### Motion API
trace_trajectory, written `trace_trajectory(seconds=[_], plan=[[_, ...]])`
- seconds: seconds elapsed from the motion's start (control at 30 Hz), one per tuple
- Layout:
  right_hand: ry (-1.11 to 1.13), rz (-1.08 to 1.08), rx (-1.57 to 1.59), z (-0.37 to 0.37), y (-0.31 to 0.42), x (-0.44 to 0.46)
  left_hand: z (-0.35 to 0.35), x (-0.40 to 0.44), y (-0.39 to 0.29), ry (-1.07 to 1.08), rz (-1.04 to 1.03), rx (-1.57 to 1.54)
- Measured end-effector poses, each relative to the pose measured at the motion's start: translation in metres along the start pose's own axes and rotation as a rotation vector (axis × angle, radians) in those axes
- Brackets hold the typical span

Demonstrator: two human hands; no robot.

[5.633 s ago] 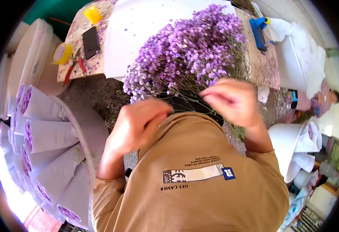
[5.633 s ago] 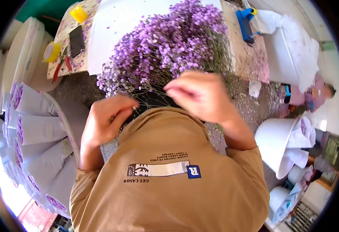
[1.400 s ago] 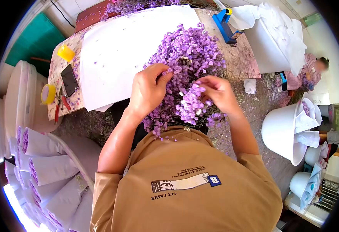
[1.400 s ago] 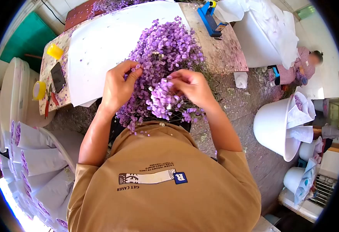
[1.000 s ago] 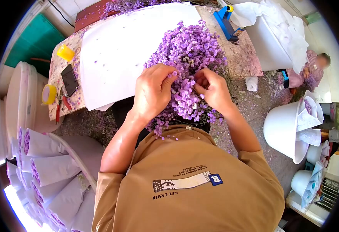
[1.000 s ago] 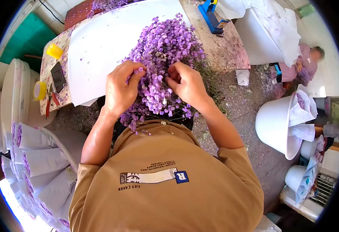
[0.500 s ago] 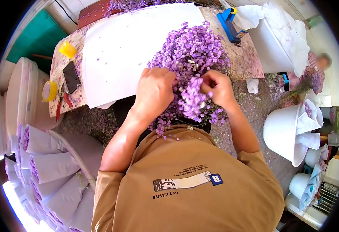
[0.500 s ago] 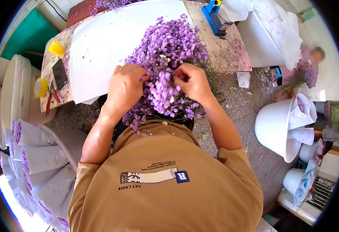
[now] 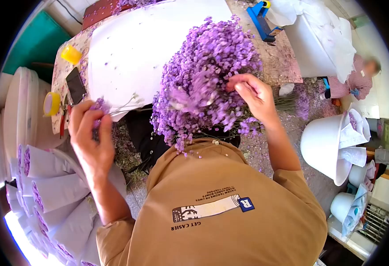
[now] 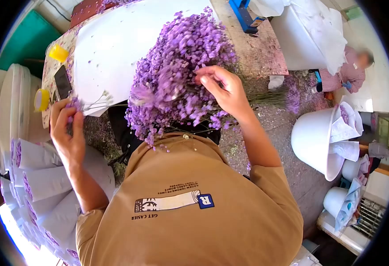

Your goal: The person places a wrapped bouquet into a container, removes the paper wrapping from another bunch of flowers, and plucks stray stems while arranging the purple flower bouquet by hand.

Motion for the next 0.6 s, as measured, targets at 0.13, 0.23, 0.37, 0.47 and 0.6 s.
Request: trace_trajectory(seconds=[0.13,0.23,0.37,0.47,0.6], plan=[[0.112,0.198,-0.167,-0.003,0.016,-0.010,0.040,-0.048,0.058,0.007,0.263,0.032],[0.112,0.256,-0.305,-0.018,0.028,-0.011,0.031,-0.078,0.063,0.219,0.205,0.367],[0.040,0.280,-0.316,-0.026,0.025,-0.004,0.010,-0.056,0.024,0.276,0.045,0.372],[-0.016,0.239,-0.292,-0.025,0.024,-0.002,-0.021,-0.034,-0.010,0.241,0.015,-0.145],[-0.005,0.176,-0.275,-0.027,0.025,-0.005,-0.067,-0.001,-0.062,0.176,-0.207,-0.363]])
Point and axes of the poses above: each hand's wrist, its own x-axis towards the middle knuckle, its own z-axis out of the back of the hand, y = z × x, the point moved 3 cm from there along x, towards the middle knuckle, and after that the axes turned 8 degrees about -z, right-handed, at the moved point
